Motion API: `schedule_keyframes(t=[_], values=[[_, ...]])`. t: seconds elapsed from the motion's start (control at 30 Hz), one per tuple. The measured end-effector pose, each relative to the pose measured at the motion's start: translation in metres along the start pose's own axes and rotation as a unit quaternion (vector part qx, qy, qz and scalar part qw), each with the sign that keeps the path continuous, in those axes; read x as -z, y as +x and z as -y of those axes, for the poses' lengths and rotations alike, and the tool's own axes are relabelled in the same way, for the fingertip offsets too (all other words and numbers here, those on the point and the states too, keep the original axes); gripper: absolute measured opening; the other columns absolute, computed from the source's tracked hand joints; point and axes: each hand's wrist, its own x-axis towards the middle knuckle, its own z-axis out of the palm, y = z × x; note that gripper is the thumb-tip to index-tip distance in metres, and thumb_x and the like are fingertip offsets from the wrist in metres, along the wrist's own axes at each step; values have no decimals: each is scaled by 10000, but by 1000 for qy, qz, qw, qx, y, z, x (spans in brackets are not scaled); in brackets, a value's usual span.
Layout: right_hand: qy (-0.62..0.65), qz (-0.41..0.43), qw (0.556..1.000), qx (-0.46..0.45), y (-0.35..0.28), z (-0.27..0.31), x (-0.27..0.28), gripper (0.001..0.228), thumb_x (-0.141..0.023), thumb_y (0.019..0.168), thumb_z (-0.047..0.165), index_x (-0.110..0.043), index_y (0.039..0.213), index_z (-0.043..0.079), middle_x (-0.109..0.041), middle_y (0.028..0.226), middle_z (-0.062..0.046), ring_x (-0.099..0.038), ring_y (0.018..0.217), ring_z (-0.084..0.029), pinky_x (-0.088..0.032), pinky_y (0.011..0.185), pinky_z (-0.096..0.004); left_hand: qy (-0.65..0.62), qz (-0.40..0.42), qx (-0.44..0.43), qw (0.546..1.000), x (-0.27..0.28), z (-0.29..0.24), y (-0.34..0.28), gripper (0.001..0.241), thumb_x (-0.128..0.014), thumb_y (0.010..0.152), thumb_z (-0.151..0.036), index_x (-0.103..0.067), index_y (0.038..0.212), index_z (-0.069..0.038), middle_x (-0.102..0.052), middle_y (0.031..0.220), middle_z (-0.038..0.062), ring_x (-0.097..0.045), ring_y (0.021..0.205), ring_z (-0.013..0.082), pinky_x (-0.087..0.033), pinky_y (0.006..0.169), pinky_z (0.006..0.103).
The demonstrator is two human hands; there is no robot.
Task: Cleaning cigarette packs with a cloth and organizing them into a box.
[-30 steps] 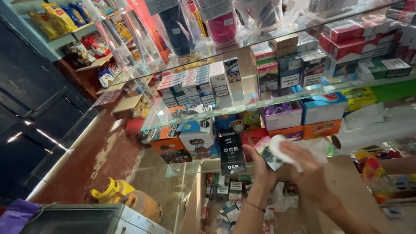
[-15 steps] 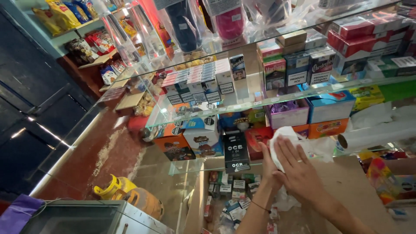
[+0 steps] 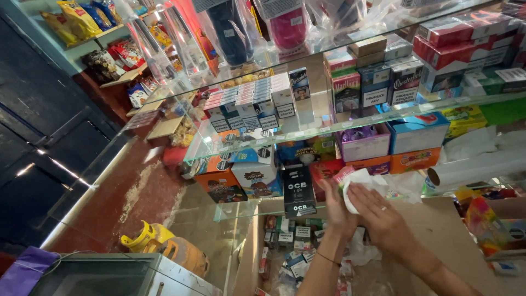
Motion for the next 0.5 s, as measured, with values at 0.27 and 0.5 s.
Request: schedule_keyframes(t=[0.27, 0.5], values=[[4, -15, 1000, 5, 3, 17, 12, 570, -479, 926, -169, -496, 1472, -2, -517, 1538, -162, -485, 1456, -289, -360, 1259, -475, -76, 72, -53, 993, 10, 6, 10, 711, -347, 1046, -643, -668, 1276, -52, -726, 1175, 109, -684, 1090, 229, -537, 999, 328], [126, 49, 974, -181, -14, 24, 42, 593, -474, 909, -114, -537, 1466, 78, -541, 1523, -148, -525, 1406, -286, -360, 1219, -438, -125, 75, -123, 982, 2, -7, 6, 622, -417, 1036, -604, -655, 1205, -54, -693, 1030, 89, -656, 894, 201, -549, 922, 421]])
